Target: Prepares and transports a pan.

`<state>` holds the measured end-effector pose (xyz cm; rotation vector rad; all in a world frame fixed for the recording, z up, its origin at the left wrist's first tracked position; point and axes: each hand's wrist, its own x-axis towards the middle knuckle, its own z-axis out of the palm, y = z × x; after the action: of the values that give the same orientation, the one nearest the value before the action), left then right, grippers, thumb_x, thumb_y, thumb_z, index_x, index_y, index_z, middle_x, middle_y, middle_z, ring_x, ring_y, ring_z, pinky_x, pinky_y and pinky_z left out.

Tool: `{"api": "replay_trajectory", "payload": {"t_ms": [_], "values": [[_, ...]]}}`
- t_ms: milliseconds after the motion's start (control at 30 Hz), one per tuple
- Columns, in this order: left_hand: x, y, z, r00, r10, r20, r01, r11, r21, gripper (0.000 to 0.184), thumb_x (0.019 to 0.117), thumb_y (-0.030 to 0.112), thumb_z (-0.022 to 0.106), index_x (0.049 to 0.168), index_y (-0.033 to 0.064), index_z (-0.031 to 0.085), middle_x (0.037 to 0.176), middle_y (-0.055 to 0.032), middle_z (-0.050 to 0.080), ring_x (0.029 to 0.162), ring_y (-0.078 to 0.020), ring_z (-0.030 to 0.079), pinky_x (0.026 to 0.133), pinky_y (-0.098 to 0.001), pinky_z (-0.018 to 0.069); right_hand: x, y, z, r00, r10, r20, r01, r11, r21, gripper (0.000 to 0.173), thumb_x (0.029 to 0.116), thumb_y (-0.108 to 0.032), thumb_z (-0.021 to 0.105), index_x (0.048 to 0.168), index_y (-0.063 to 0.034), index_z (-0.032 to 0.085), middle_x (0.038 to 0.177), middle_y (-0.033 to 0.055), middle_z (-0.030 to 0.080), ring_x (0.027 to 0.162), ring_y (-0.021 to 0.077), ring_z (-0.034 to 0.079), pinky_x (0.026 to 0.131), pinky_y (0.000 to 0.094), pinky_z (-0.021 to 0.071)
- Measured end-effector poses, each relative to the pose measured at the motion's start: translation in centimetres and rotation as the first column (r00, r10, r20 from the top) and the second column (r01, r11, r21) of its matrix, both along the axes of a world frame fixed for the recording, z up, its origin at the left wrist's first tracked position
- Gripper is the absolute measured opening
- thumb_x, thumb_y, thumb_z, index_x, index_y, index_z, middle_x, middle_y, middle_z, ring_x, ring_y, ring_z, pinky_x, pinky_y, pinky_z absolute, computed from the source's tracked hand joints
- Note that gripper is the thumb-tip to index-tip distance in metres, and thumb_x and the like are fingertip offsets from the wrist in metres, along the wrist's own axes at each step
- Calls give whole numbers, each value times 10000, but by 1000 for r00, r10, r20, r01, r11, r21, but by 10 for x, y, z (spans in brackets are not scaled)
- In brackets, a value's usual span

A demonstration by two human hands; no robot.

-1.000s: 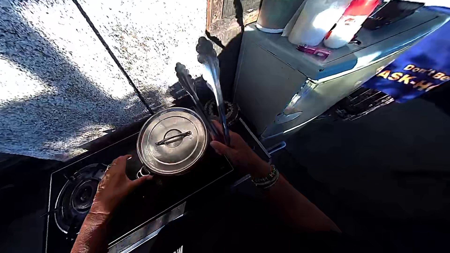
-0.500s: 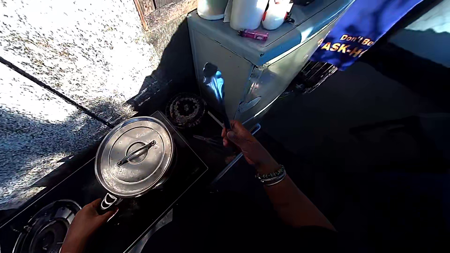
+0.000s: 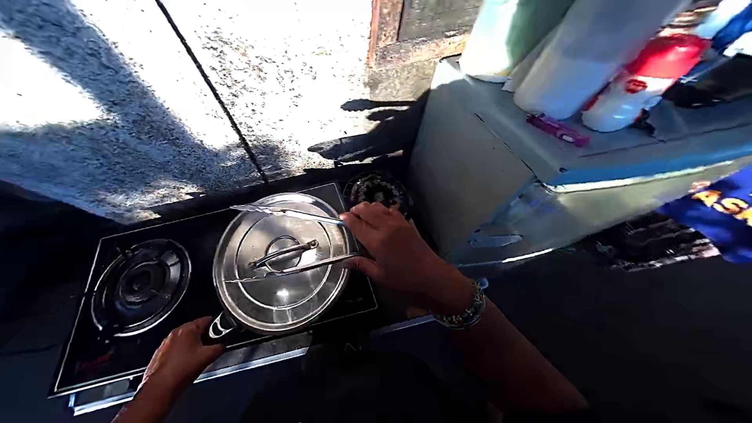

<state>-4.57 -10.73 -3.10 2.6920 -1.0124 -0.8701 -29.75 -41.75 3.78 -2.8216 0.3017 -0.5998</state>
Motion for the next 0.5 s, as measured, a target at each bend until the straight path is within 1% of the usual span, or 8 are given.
{"api": "replay_trajectory", "payload": {"t_ms": [67, 100, 167, 233, 267, 367, 467, 500], "values": [[-17, 25, 5, 998, 68, -16, -68, 998, 8, 323, 785, 278, 811, 963, 25, 717, 883, -196, 699, 894, -413, 678, 795, -669, 499, 21, 9, -7, 994, 107, -7, -107, 992, -59, 589, 913, -513, 671, 1249, -29, 692, 1120, 131, 664, 1039, 315, 623, 792, 476, 497], [-26, 38, 7, 993, 116, -20, -115, 993, 19, 328, 790, 290, 811, 968, 31, 717, 883, -194, 701, 894, -410, 680, 791, -664, 504, 31, 15, -13, 989, 149, 1, -148, 986, -71, 599, 920, -525, 652, 1256, -30, 695, 1132, 135, 675, 1044, 316, 624, 799, 477, 489], [-45, 65, 14, 975, 222, -30, -220, 974, 60, 325, 803, 305, 811, 978, 50, 713, 889, -191, 703, 899, -409, 683, 783, -665, 509, 53, 31, -22, 976, 218, -15, -219, 973, -78, 618, 896, -524, 668, 1281, -41, 687, 1147, 141, 677, 1064, 322, 626, 826, 491, 485], [-64, 93, 20, 946, 320, -44, -316, 945, 80, 316, 804, 306, 804, 991, 68, 712, 893, -175, 705, 899, -394, 685, 779, -656, 514, 72, 54, -27, 953, 300, -48, -303, 950, -71, 643, 888, -540, 687, 1303, -48, 674, 1179, 140, 672, 1084, 320, 621, 856, 501, 478], [-73, 108, 21, 930, 365, -51, -361, 930, 72, 304, 794, 302, 802, 971, 77, 699, 868, -156, 695, 875, -375, 677, 759, -636, 508, 81, 68, -29, 937, 340, -72, -345, 936, -66, 653, 881, -547, 692, 1314, -59, 671, 1201, 130, 672, 1103, 313, 619, 871, 498, 470], [-99, 155, 25, 875, 478, -77, -476, 879, 42, 309, 788, 296, 807, 982, 79, 705, 868, -157, 699, 877, -377, 683, 762, -641, 519, 106, 111, -33, 880, 467, -91, -471, 881, -36, 686, 878, -572, 683, 1328, -55, 664, 1259, 136, 682, 1143, 329, 637, 908, 546, 487], [-121, 202, 26, 820, 566, -81, -565, 824, 40, 309, 798, 298, 808, 996, 82, 708, 886, -157, 706, 901, -378, 687, 786, -639, 519, 126, 159, -36, 844, 530, -88, -535, 842, -61, 754, 877, -609, 665, 1373, -42, 632, 1302, 155, 670, 1176, 348, 634, 932, 568, 487], [-127, 219, 25, 802, 592, -79, -591, 806, 38, 308, 797, 295, 807, 993, 79, 709, 889, -161, 706, 908, -380, 687, 791, -640, 518, 131, 176, -38, 830, 551, -87, -557, 827, -76, 769, 874, -617, 661, 1393, -52, 620, 1305, 157, 669, 1177, 349, 634, 936, 568, 486]]}}
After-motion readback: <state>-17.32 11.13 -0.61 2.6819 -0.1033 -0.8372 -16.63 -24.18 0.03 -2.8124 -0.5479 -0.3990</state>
